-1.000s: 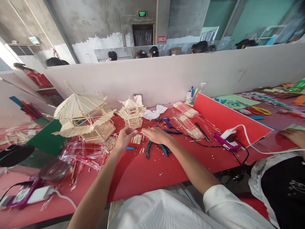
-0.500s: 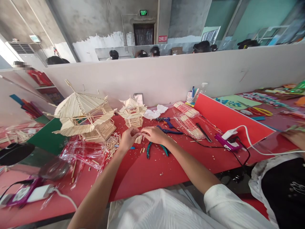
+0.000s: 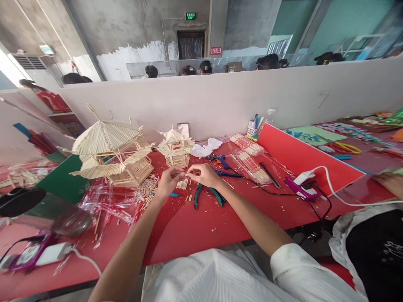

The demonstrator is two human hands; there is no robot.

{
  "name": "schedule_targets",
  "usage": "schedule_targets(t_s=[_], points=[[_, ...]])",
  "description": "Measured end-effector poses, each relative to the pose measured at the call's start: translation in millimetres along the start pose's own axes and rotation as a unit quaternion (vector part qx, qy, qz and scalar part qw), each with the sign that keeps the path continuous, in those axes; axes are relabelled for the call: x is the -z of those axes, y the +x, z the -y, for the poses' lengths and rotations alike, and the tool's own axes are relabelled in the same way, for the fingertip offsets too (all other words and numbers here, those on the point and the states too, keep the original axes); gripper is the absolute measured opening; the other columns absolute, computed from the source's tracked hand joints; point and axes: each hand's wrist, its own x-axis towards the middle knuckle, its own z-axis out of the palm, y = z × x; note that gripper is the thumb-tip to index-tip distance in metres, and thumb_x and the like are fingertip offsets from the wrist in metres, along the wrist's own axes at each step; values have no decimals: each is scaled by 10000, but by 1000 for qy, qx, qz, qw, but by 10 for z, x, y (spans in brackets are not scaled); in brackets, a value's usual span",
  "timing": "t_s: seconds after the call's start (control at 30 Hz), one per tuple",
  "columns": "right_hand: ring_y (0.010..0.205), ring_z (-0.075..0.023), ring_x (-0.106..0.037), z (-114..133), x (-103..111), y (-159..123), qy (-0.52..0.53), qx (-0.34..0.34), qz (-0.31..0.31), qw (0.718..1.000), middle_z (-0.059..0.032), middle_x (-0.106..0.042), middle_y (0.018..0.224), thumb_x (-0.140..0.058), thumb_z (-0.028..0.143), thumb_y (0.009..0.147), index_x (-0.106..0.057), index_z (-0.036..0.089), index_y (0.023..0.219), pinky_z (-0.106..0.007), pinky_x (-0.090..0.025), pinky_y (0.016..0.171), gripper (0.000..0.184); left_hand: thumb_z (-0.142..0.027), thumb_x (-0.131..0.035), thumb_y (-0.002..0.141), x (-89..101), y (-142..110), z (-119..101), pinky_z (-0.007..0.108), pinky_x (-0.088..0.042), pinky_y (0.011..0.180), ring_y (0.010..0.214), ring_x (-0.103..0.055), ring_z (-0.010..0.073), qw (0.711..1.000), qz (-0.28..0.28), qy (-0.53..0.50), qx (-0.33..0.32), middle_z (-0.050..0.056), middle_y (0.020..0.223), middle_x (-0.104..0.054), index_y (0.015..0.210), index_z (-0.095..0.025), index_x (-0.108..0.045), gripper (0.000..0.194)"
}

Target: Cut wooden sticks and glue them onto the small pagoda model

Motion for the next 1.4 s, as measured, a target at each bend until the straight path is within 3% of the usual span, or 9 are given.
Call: schedule_targets(t_s=[0.2, 0.4, 0.67, 0.87, 0.97, 1.07, 1.27, 1.4], points=[[772, -163, -677, 19, 15, 10, 56, -22, -4, 998, -43, -745, 827, -659, 291, 845, -721, 167, 839, -254, -500, 719, 138, -442, -853, 657, 20, -21, -31, 360, -566, 885, 845, -692, 169, 996, 18, -77, 50, 39, 914, -699, 929, -157, -667, 435], [745, -162, -666, 36, -11, 12, 86, -23, -10, 996, -42, -734, 794, -663, 288, 826, -707, 158, 798, -253, -491, 689, 140, -440, -877, 612, 20, -19, -16, 370, -571, 858, 845, -716, 199, 987, 25, -127, 93, 51, 888, -721, 932, -164, -644, 483], [709, -154, -649, 34, -7, 13, 100, -20, -8, 995, -35, -721, 772, -670, 294, 819, -695, 158, 778, -245, -478, 656, 144, -348, -898, 610, 7, -34, -33, 318, -563, 861, 807, -715, 162, 978, 16, -176, 109, 18, 820, -714, 905, -155, -662, 424], [707, -155, -645, -49, -4, 20, 88, -15, -14, 996, -31, -721, 763, -682, 291, 816, -717, 164, 804, -238, -453, 638, 133, -379, -882, 630, 8, -32, -67, 337, -566, 869, 825, -720, 185, 981, 20, -163, 105, 42, 838, -725, 910, -148, -670, 420], [694, -153, -647, -67, -9, 19, 68, -23, -12, 997, -27, -721, 749, -678, 282, 818, -719, 165, 802, -237, -451, 640, 125, -434, -849, 664, 12, -34, -94, 336, -568, 838, 836, -719, 201, 992, 30, -103, 71, 59, 877, -733, 920, -150, -670, 421], [674, -145, -643, -43, -22, 8, 37, -25, -13, 999, -23, -727, 749, -675, 254, 814, -722, 166, 798, -226, -435, 624, 100, -437, -802, 723, -6, -48, -125, 304, -551, 778, 840, -712, 208, 999, 29, 43, 9, 69, 930, -740, 919, -165, -669, 361], [677, -135, -642, 8, -75, -14, -78, -3, -17, 997, -9, -740, 770, -661, 180, 820, -731, 187, 816, -222, -411, 646, 71, -300, -637, 875, -58, -97, -153, 284, -508, 774, 886, -727, 219, 952, 6, 296, -73, 47, 986, -762, 941, -228, -662, 101], [798, -165, -663, -12, -133, -20, -170, 22, -18, 985, -28, -752, 895, -659, 180, 835, -726, 205, 876, -241, -413, 698, 82, -229, -594, 892, -66, -117, -146, 289, -501, 796, 958, -728, 239, 926, 2, 370, -75, 34, 1036, -768, 1040, -260, -636, 157]])
